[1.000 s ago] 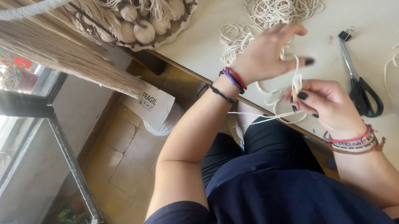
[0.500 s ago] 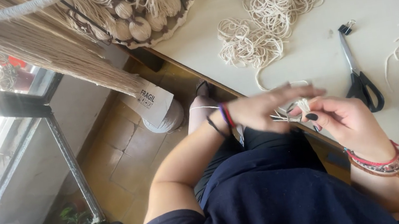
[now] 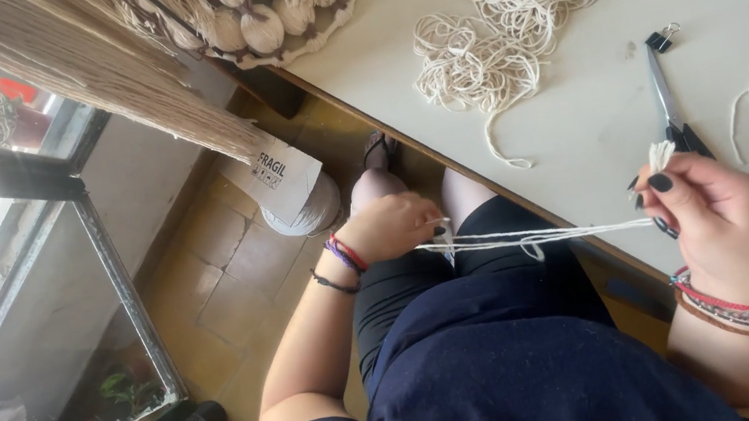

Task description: Tying macrame knots onto a circular frame and organizing loose cords on a desk.

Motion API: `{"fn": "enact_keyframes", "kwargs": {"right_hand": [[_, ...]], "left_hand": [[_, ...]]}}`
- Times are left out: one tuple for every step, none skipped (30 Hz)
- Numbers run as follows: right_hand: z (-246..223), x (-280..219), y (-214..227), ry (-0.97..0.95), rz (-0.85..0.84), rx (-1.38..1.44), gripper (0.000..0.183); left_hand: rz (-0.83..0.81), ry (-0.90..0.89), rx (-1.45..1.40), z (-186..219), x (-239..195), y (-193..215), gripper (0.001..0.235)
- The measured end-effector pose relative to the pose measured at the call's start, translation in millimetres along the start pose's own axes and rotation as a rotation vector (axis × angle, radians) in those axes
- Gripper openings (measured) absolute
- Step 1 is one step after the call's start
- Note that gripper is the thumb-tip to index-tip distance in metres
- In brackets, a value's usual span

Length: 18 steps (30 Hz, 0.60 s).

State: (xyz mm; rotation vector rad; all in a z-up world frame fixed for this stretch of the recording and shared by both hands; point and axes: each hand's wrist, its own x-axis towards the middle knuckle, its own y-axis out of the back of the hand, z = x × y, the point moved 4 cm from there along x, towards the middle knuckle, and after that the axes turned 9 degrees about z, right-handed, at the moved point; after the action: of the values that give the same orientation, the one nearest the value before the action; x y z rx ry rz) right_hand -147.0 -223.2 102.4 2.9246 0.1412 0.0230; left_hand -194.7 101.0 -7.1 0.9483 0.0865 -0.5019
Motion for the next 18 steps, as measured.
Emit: {"fn": "enact_keyframes", "kwargs": {"right_hand": [[10.0,-0.4,-0.2,-0.066,-0.001,0.073,0.016],[20.2,-1.1,-0.5,-0.132,-0.002,0.146,0.013],[24.8,-1.1,-4.9,-0.131,-0.005,0.146,0.013],[29.2,-1.0,-9.6,-0.144,-0.024,0.212,0.013],[33.5,-0.6,-14.1,-0.157,-0.044,0.279,0.013],[28.2,1.7,-20.9,-0.155,-0.044,0.278,0.013],[22.6,4.1,-28.8,-0.122,-0.085,0.144,0.013],[17.5,5.3,-36.8,-0.092,-0.125,0.01,0.019],[13.9,7.6,-42.5,-0.093,-0.123,0.01,0.019],[9.5,9.9,-49.8,-0.057,-0.155,-0.029,0.021],[5.0,12.2,-57.1,-0.02,-0.186,-0.067,0.025],[5.3,14.6,-60.4,-0.02,-0.187,-0.066,0.025],[2.9,17.3,-63.3,0.037,-0.174,-0.012,0.022],[0.2,20.9,-65.7,0.096,-0.16,0.042,0.02],[-1.3,24.3,-66.3,0.098,-0.161,0.042,0.02],[-2.6,27.1,-67.4,0.109,-0.171,0.013,0.022],[-3.6,30.1,-68.6,0.12,-0.18,-0.017,0.025],[2.6,32.2,-68.2,0.119,-0.182,-0.017,0.025]], "left_hand": [[0.176,-0.058,0.092,4.5,1.1,10.9,0.032],[0.352,-0.117,0.184,9.6,0.6,21.3,0.023],[0.354,-0.115,0.184,13.7,7.2,22.3,0.023],[0.488,-0.124,0.128,18.6,13.1,28.5,0.022],[0.622,-0.132,0.071,23.4,18.6,34.6,0.027],[0.624,-0.133,0.071,38.4,21.4,42.9,0.027],[0.648,-0.233,-0.181,55.6,23.3,52.8,0.025],[0.66,-0.33,-0.435,72.3,24.3,62.5,0.023],[0.658,-0.33,-0.436,83.5,30.7,59.8,0.023],[0.608,-0.33,-0.591,93.7,37.5,56.2,0.03],[0.554,-0.328,-0.746,104.1,44.3,52.5,0.04],[0.554,-0.328,-0.745,112.2,48.1,49.8,0.04],[0.588,-0.288,-0.858,117.5,51.9,48.4,0.034],[0.622,-0.248,-0.97,122.7,56.6,47.1,0.028],[0.623,-0.25,-0.97,119.5,59.5,50.0,0.028],[0.633,-0.231,-0.959,115.4,62.1,52.3,0.02],[0.643,-0.212,-0.947,110.9,65.0,54.5,0.013],[0.643,-0.21,-0.949,107.4,66.4,54.0,0.013]]}}
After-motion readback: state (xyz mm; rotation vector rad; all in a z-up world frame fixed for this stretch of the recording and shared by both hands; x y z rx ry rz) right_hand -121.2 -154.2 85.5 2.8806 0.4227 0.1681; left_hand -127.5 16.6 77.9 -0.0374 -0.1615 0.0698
